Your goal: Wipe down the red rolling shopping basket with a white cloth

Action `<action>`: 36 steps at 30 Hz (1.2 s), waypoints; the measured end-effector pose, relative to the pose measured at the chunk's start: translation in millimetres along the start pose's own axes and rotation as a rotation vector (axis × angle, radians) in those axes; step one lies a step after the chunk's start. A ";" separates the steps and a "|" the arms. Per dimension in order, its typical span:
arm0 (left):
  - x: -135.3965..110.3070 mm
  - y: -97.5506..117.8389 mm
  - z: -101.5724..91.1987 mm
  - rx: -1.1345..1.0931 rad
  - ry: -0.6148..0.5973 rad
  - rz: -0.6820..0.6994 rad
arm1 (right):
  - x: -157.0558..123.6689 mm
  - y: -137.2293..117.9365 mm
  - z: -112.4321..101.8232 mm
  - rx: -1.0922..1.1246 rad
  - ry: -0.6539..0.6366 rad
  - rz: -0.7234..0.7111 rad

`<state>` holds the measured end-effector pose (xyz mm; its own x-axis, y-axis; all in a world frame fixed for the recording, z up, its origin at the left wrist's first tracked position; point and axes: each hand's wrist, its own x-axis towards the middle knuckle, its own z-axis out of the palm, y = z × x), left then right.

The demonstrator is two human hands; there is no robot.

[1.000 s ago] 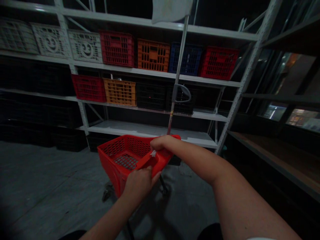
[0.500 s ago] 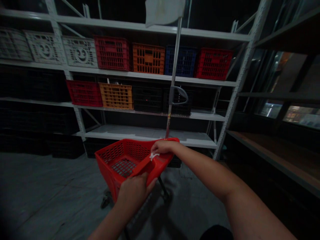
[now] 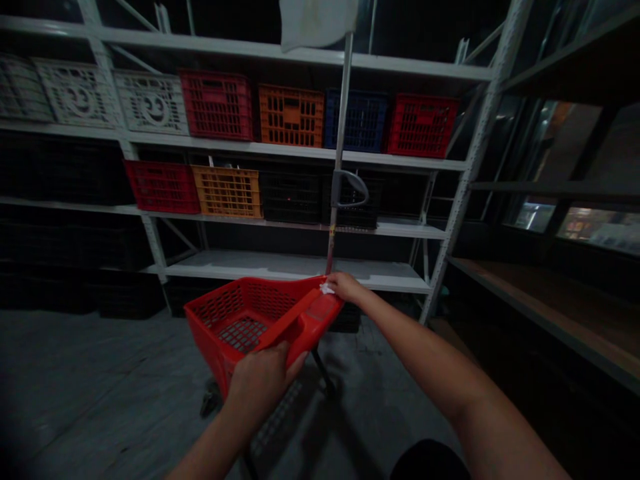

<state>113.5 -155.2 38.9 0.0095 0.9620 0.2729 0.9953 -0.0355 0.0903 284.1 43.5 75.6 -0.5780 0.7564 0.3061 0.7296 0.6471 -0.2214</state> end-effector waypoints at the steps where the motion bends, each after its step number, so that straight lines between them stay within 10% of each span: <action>1: -0.3 -0.1 0.8 0.010 0.012 0.003 | -7.2 -4.6 5.5 0.011 0.073 0.017; 9: 3.4 2.8 -0.6 0.031 -0.003 0.010 | -62.5 -43.3 29.9 0.128 0.229 -0.304; 16: 8.9 7.2 -5.3 0.013 -0.065 0.034 | -51.5 -20.0 22.5 0.023 0.303 0.283; 25: 12.5 3.8 -1.1 0.063 -0.022 0.041 | -66.9 -70.2 40.4 0.215 0.220 -0.136; 31: 11.1 5.7 -3.4 0.099 -0.020 0.033 | -23.8 -19.2 6.1 0.067 0.199 0.255; 36: 10.6 3.7 -5.2 0.104 -0.013 0.040 | -43.2 -26.2 32.1 0.205 0.403 0.392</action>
<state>116.8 -146.6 47.1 0.0503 0.9638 0.2617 0.9987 -0.0466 -0.0202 278.3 -3.0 38.4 -0.0667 0.8724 0.4842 0.7519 0.3629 -0.5504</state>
